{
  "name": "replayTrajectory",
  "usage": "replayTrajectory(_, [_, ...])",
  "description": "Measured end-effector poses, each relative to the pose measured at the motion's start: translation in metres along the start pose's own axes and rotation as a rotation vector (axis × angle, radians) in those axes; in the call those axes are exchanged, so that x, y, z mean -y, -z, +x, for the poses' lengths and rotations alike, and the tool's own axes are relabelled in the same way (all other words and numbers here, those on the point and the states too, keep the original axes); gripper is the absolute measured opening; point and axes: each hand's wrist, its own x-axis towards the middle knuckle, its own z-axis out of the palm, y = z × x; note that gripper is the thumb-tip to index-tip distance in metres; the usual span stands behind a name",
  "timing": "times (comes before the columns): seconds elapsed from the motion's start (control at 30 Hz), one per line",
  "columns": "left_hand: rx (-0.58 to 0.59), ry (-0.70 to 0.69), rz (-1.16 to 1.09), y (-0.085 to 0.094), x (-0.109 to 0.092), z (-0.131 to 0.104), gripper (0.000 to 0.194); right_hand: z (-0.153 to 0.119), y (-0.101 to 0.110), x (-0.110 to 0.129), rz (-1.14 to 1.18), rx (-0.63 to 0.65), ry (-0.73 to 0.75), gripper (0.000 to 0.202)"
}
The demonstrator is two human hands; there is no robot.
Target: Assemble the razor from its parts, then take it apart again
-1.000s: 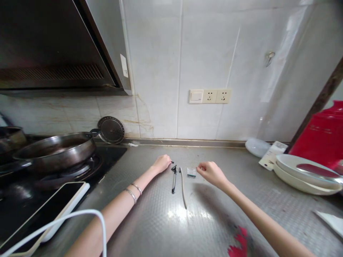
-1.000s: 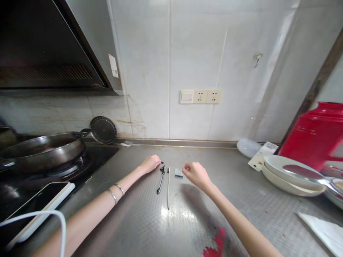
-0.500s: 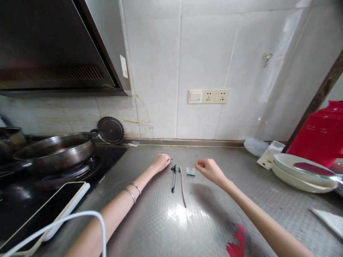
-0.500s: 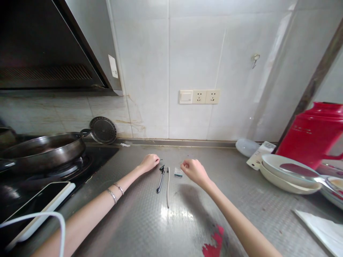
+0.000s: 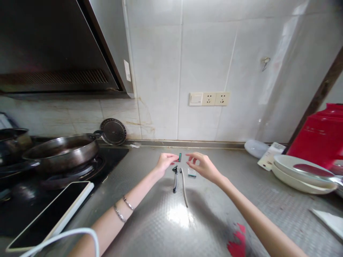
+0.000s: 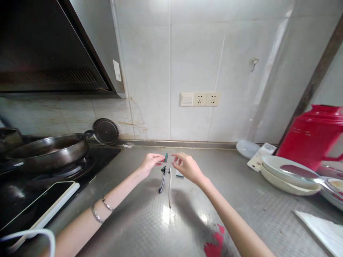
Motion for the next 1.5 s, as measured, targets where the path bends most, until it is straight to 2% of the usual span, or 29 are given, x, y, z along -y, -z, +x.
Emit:
replayTrajectory(0.2, [0.065,0.061,-0.079,-0.005,-0.013,-0.019,0.02,-0.002,0.003,0.014,-0.067,0.018,0.077,0.046])
replayTrajectory(0.53, [0.062,0.087,-0.07,-0.009,-0.013,-0.02,0.017,-0.003,-0.002,0.017,-0.153,0.024,0.062,0.039])
replayTrajectory(0.73, [0.087,0.065,-0.046,-0.01,-0.011,-0.021,0.024,-0.004,-0.005,0.016,-0.204,-0.002,0.055,0.037])
replayTrajectory(1.0, [0.243,0.096,-0.05,-0.008,-0.011,-0.023,0.033,-0.004,-0.006,0.011,-0.245,-0.117,0.06,0.03])
replayTrajectory(1.13, [0.23,0.074,-0.054,-0.004,-0.011,-0.019,0.034,-0.003,-0.004,0.008,-0.226,-0.122,0.095,0.031])
replayTrajectory(1.3, [0.157,0.043,-0.012,0.006,-0.013,-0.013,0.033,-0.002,-0.002,0.003,-0.165,-0.112,0.153,0.024])
replayTrajectory(1.5, [0.199,0.01,0.017,0.012,-0.018,-0.012,0.033,-0.003,-0.004,0.001,-0.154,-0.148,0.192,0.021])
